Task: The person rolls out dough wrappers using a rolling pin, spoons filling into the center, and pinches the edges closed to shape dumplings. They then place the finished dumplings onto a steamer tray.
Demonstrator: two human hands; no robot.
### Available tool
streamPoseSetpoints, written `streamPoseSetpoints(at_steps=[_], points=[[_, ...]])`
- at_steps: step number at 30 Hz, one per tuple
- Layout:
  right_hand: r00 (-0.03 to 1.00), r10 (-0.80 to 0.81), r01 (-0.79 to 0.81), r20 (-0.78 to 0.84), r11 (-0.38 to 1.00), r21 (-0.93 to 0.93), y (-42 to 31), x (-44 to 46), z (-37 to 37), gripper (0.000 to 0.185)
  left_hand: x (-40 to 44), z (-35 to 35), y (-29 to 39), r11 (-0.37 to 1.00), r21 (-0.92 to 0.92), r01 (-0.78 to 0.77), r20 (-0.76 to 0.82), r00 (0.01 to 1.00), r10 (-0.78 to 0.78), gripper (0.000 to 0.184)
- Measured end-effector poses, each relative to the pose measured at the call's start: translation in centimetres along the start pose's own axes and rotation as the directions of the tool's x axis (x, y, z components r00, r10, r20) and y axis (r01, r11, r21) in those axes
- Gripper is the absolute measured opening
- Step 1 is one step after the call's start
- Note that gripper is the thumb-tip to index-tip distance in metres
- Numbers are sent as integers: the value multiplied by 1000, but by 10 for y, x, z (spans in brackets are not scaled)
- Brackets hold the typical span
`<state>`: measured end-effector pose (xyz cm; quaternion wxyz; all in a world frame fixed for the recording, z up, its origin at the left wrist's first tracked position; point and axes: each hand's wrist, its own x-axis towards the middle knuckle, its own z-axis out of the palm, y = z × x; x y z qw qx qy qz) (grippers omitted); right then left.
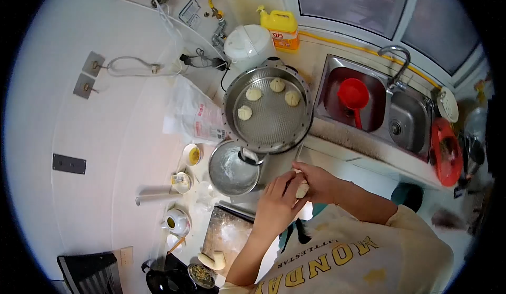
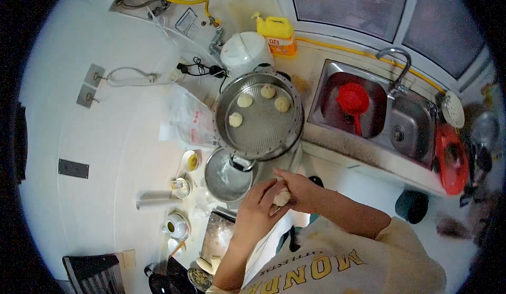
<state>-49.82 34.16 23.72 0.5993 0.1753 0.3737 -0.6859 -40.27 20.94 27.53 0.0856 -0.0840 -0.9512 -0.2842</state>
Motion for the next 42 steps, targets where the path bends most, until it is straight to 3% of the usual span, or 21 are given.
streamPoseSetpoints(at_steps=[5, 8, 9, 12, 15, 19, 23, 26, 29, 32, 38, 42], points=[[932, 155, -192, 328, 978, 84, -68, 24, -29, 55, 65, -1, -8, 990, -79, 114, -40, 992, -117, 45], [977, 7, 79, 215, 919, -386, -94, 33, -57, 55, 98, -1, -21, 958, -121, 261, -154, 948, -278, 38], [975, -147, 211, 168, 855, -475, -114, 11, -48, 53, 110, 3, -33, 942, -136, 308, -176, 928, -329, 39], [930, -366, 328, -47, 879, -345, -141, 3, -74, 48, 144, 24, -75, 921, -108, 375, -151, 909, -388, 41], [877, -462, 422, -132, 873, -246, -163, 13, -112, 45, 172, 42, -96, 917, -64, 393, -51, 917, -397, 41], [792, -597, 546, -131, 787, -287, -179, 18, -137, 45, 179, 60, -115, 917, 58, 396, 140, 906, -400, 46], [800, -586, 543, -126, 798, -261, -187, 17, -134, 42, 180, 58, -111, 907, 11, 421, 158, 895, -418, 49], [801, -581, 533, -145, 802, -270, -187, 20, -132, 40, 178, 57, -112, 929, 51, 367, 227, 901, -369, 47], [817, -555, 512, -155, 823, -246, -185, 25, -133, 39, 176, 62, -120, 947, 5, 321, 196, 928, -316, 46], [826, -540, 501, -160, 834, -232, -184, 24, -135, 39, 178, 64, -116, 906, -50, 419, 229, 888, -398, 42], [820, -539, 506, -195, 840, -193, -187, 23, -141, 38, 180, 54, -104, 904, 60, 424, 152, 891, -428, 43], [799, -559, 516, -219, 826, -225, -181, 23, -144, 41, 170, 59, -114, 940, 93, 329, 98, 936, -338, 36]])
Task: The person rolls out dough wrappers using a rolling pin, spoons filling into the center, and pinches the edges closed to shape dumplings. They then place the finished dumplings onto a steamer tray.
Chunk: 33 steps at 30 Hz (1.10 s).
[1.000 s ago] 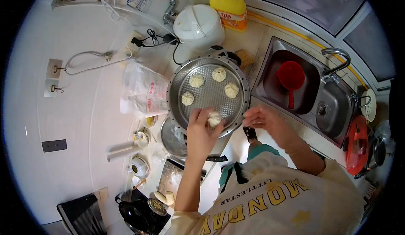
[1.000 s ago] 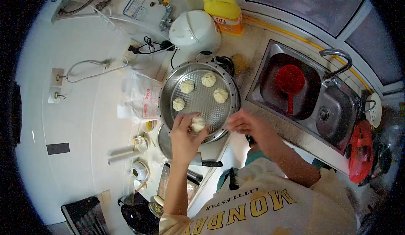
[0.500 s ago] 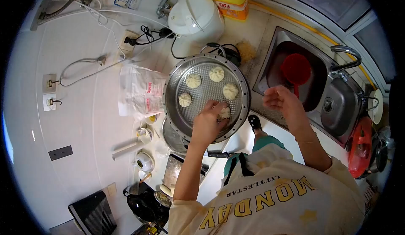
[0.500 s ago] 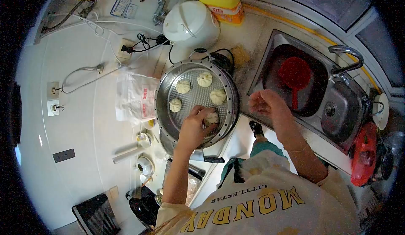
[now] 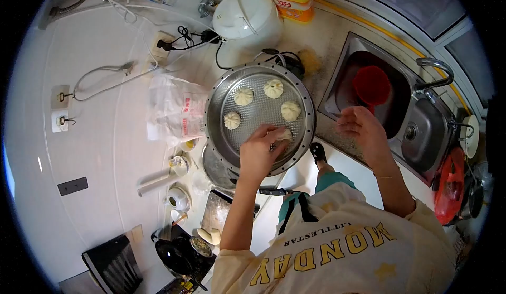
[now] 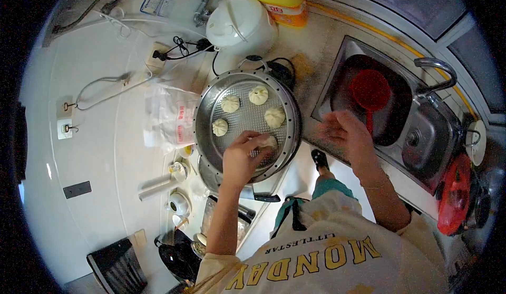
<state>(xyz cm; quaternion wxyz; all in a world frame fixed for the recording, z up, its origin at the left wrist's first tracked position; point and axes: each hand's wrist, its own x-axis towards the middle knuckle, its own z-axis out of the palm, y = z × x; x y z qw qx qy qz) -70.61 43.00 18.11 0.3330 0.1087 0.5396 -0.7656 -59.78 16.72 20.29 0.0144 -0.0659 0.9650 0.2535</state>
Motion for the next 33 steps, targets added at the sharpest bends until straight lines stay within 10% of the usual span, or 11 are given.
streamPoseSetpoints(at_steps=[10, 13, 16, 19, 23, 28, 33], points=[[988, -148, 151, -43, 985, 85, 12, -10, 8, 31, -41, -16, 7, 975, -155, 157, -337, 920, -202, 25], [645, -721, 638, -253, 690, -342, 17, -33, 34, 26, -102, -18, -18, 876, -426, 228, -562, 692, -453, 14], [299, -895, 920, 330, 180, -347, 66, -60, 46, 20, -179, -7, -45, 796, -489, 357, -611, 511, -604, 9], [568, -202, 789, 798, 409, -459, 94, -98, 96, 30, -262, 16, -68, 670, -545, 504, -542, 398, -740, 13], [423, 303, 872, 854, 121, -475, 225, -93, 106, 38, -355, 45, -78, 618, -593, 516, -597, 233, -768, 23], [681, 99, 725, 726, -230, -649, 345, -79, 123, 38, -454, 63, -87, 434, -705, 560, -496, 48, -867, 25], [781, -52, 537, 622, -453, -712, 415, -61, 134, 42, -555, 85, -145, 324, -570, 755, -419, 72, -905, 47]])
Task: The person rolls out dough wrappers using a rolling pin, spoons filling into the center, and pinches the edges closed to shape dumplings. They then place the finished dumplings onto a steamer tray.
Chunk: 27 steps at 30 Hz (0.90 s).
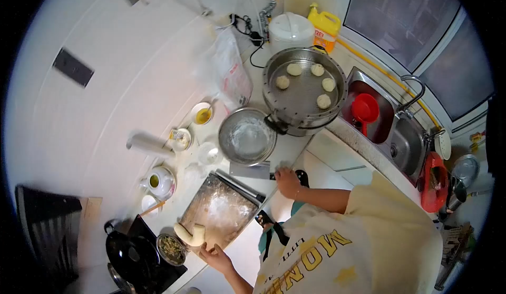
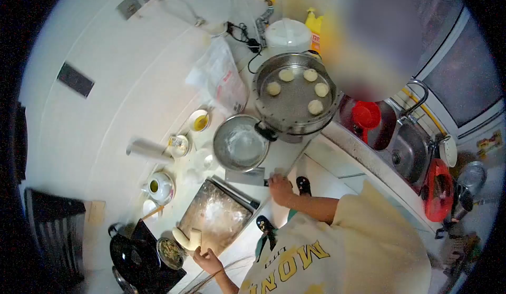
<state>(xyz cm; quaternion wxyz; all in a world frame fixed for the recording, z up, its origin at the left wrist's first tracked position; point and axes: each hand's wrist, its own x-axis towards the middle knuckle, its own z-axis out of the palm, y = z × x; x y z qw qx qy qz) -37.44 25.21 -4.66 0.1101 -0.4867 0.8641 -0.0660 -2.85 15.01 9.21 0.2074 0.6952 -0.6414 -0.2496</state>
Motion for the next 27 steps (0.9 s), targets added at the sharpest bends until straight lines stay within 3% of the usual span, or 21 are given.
streamPoseSetpoints(at_steps=[3, 5, 6, 7, 8, 9, 10, 11, 13, 18, 21, 23, 27], points=[[998, -42, 40, -43, 998, -50, 3, 13, 10, 50, 28, -1, -77, 893, 247, -378, 12, 922, 387, 61], [979, 96, -102, 180, 994, 25, -12, 20, -26, 52, 48, -18, -73, 845, 110, -523, 162, 848, 504, 72], [979, 143, -157, 144, 984, 88, -14, 22, -27, 53, 58, -19, -72, 824, 148, -548, 239, 828, 508, 73], [975, 183, -201, 126, 967, 154, -19, 24, -25, 54, 64, -19, -75, 805, 191, -562, 318, 811, 491, 74], [906, 378, -403, 190, 907, 119, -39, 26, -47, 51, 70, -17, -80, 777, 238, -583, 341, 799, 495, 74], [929, 307, -331, 208, 939, 93, -34, 31, -46, 47, 78, -16, -86, 750, 292, -594, 367, 793, 485, 74], [955, 295, -298, 45, 941, 160, -37, 25, -41, 39, 89, -14, -91, 766, 252, -592, 376, 789, 486, 72], [947, 278, -296, 159, 949, 105, -41, 29, -55, 37, 92, -11, -101, 778, 269, -568, 300, 817, 492, 70], [938, 336, -344, 81, 930, 129, -74, 20, -90, 39, 100, -6, -114, 781, 295, -550, 161, 835, 527, 71], [970, 244, -222, -5, 892, 395, -100, -16, -95, 46, 120, -3, -113, 802, 248, -543, 206, 839, 504, 71], [964, 250, -256, 92, 770, 584, -149, -44, -98, 51, 126, 1, -120, 788, 273, -552, 236, 832, 502, 70], [961, 233, -275, 150, 741, 613, -187, -55, -96, 56, 130, 6, -128, 794, 242, -557, 248, 827, 504, 69], [983, 11, -120, 183, 795, 595, -246, -66, -71, 53, 132, 4, -124, 795, 161, -585, 259, 802, 538, 66]])
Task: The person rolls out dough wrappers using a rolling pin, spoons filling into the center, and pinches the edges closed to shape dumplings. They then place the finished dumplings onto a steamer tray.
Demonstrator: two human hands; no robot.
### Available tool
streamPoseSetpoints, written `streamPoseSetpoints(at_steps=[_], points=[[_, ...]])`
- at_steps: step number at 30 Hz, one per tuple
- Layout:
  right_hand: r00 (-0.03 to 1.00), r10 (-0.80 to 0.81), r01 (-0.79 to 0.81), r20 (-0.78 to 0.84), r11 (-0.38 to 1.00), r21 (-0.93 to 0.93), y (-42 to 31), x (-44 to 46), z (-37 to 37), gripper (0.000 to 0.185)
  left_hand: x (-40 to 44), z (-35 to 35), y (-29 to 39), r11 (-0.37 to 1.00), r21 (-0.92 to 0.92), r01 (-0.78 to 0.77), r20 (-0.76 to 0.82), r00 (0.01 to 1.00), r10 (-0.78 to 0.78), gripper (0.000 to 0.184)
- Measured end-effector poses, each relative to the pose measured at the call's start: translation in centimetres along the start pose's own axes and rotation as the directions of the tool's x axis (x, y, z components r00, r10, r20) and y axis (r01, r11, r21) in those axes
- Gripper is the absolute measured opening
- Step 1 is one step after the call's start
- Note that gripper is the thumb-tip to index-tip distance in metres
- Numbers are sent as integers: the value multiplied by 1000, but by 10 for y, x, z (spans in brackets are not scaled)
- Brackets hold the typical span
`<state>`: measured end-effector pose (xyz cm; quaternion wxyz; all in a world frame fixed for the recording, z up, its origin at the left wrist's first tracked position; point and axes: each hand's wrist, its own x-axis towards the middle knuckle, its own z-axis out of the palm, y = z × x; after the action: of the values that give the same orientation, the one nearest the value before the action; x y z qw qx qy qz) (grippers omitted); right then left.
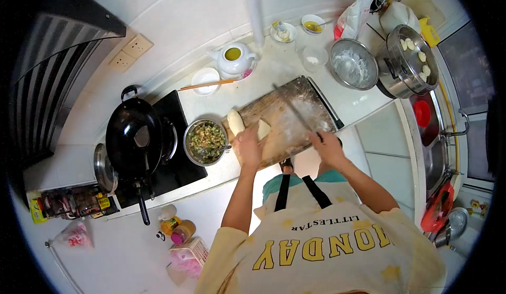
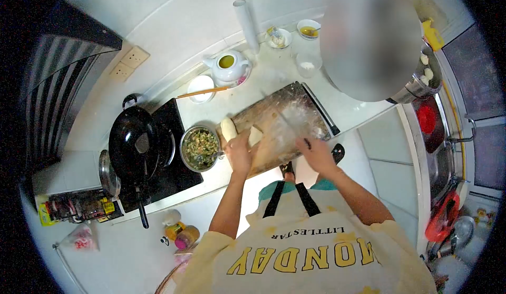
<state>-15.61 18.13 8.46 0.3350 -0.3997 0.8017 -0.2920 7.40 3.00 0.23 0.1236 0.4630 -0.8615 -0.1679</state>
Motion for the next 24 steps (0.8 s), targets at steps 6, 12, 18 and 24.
streamPoseSetpoints(at_steps=[6, 12, 18, 24], points=[[991, -33, 27, 133, 998, 50, -30, 2, 27, 54, 19, -8, -6, 981, 135, -138, 104, 987, 124, 49], [1000, 27, -27, 3, 996, 89, 4, -1, 7, 52, 32, -61, -5, 581, -806, 114, -60, 960, -272, 37], [998, 22, -33, -55, 978, -207, 10, 3, -13, 47, 54, -131, 1, -413, -906, 96, 253, 904, -345, 50], [991, -71, -8, -117, 826, -564, 57, 40, -6, 45, 53, -140, 38, 491, -759, 427, 231, 882, -411, 42]])
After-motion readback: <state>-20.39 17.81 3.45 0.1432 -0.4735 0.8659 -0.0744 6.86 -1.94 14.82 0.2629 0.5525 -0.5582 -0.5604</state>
